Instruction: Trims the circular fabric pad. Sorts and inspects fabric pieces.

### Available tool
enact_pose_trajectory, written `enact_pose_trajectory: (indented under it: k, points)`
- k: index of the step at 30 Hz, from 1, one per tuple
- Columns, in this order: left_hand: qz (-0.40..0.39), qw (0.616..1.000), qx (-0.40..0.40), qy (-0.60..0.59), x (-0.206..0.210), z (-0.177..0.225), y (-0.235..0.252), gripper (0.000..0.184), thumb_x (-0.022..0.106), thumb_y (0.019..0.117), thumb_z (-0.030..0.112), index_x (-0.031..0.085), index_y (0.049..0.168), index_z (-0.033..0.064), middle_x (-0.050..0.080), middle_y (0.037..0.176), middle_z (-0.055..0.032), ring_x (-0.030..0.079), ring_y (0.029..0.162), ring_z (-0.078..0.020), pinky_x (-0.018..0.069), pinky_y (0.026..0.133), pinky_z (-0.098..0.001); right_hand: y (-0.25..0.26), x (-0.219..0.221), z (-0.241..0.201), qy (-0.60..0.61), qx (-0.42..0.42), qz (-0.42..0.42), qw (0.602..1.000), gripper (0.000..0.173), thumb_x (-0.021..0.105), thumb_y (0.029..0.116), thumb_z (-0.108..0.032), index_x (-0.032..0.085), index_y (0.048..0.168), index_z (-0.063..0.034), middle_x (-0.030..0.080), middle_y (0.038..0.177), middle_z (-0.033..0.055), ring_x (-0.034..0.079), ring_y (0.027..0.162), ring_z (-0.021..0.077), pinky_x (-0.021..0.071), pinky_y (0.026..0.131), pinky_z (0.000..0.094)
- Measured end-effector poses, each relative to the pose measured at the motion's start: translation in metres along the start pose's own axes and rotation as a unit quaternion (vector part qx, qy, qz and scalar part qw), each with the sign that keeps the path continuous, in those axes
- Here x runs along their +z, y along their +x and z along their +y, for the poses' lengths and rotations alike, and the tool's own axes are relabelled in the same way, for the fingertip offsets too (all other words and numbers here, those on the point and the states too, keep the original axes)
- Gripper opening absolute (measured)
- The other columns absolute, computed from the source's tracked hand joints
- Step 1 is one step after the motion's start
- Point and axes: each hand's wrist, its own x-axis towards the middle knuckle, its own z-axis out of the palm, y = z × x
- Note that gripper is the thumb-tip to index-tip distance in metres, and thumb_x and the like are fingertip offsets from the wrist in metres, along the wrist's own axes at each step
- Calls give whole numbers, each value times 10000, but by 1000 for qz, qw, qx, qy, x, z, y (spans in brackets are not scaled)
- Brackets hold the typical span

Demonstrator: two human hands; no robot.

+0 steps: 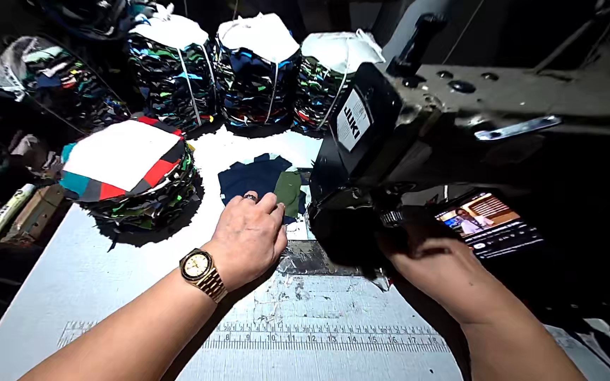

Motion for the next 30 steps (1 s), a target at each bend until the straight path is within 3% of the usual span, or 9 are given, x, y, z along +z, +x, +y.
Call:
enact_pose_trajectory:
  k: [1,2,7,11,16,19,21,24,30]
  points:
    - [238,969,57,22,61,-29,19,464,372,1061,279,719,1232,24,695,1131,-142,652,1046,-314,513,894,-453,-2,-4,2,16,10,-20,1000,271,672,943,-231,668,1101,-12,684,1030,189,686,951,373,540,784,626]
    - [285,956,68,30,84,-45,30,488,369,1052,341,741,1199,60,690,1085,-113,656,989,-306,530,823,-463,-3,-7,4,24,18,-39,999,265,701,925,-196,678,1130,-29,686,1044,176,682,944,361,537,790,634]
    - [168,985,41,-9,67,-46,11,449,439,1036,393,737,1203,102,679,1119,-119,672,984,-303,552,772,-473,0,-18,4,-5,42,-118,992,307,799,881,-209,697,1094,-12,682,1075,215,667,1013,422,504,840,686]
    - [227,964,95,-98,50,-66,18,298,581,1004,201,722,1257,134,679,1132,-118,697,908,-279,575,754,-517,19,-31,6,-40,86,-213,972,286,763,922,-343,696,1006,-77,689,938,180,668,937,402,502,790,682]
    - [255,938,183,-149,62,-91,56,308,578,1031,192,691,1297,86,637,1357,-125,640,1218,-277,522,1015,-507,36,-46,16,94,116,-270,951,135,640,1017,-167,688,1050,-45,685,943,154,658,888,299,517,812,569]
    - [175,966,157,-105,84,-90,65,496,392,1083,385,509,1520,183,401,1634,-42,329,1532,-254,239,1214,-626,26,-52,14,275,209,-233,909,124,560,1009,-53,675,1048,-30,671,821,107,631,679,192,549,640,367]
    - [160,978,115,-72,91,-83,60,574,261,1076,441,395,1595,235,308,1685,-4,231,1572,-247,154,1211,-679,17,-58,10,331,236,-216,888,125,555,1025,-60,676,1023,-24,653,768,89,604,620,156,530,587,297]
    - [154,984,60,-59,96,-69,45,603,220,1079,466,330,1624,235,266,1700,-38,195,1580,-296,143,1187,-727,-10,-69,16,362,240,-232,871,176,633,979,-196,677,908,-41,645,680,80,611,554,151,536,530,283]
    - [171,982,-4,-85,112,-50,-4,672,254,1049,555,313,1632,226,217,1705,-135,156,1580,-366,124,1164,-769,-78,-92,43,458,206,-430,750,592,704,816,-705,621,1092,-187,668,878,-25,692,719,147,626,632,364]
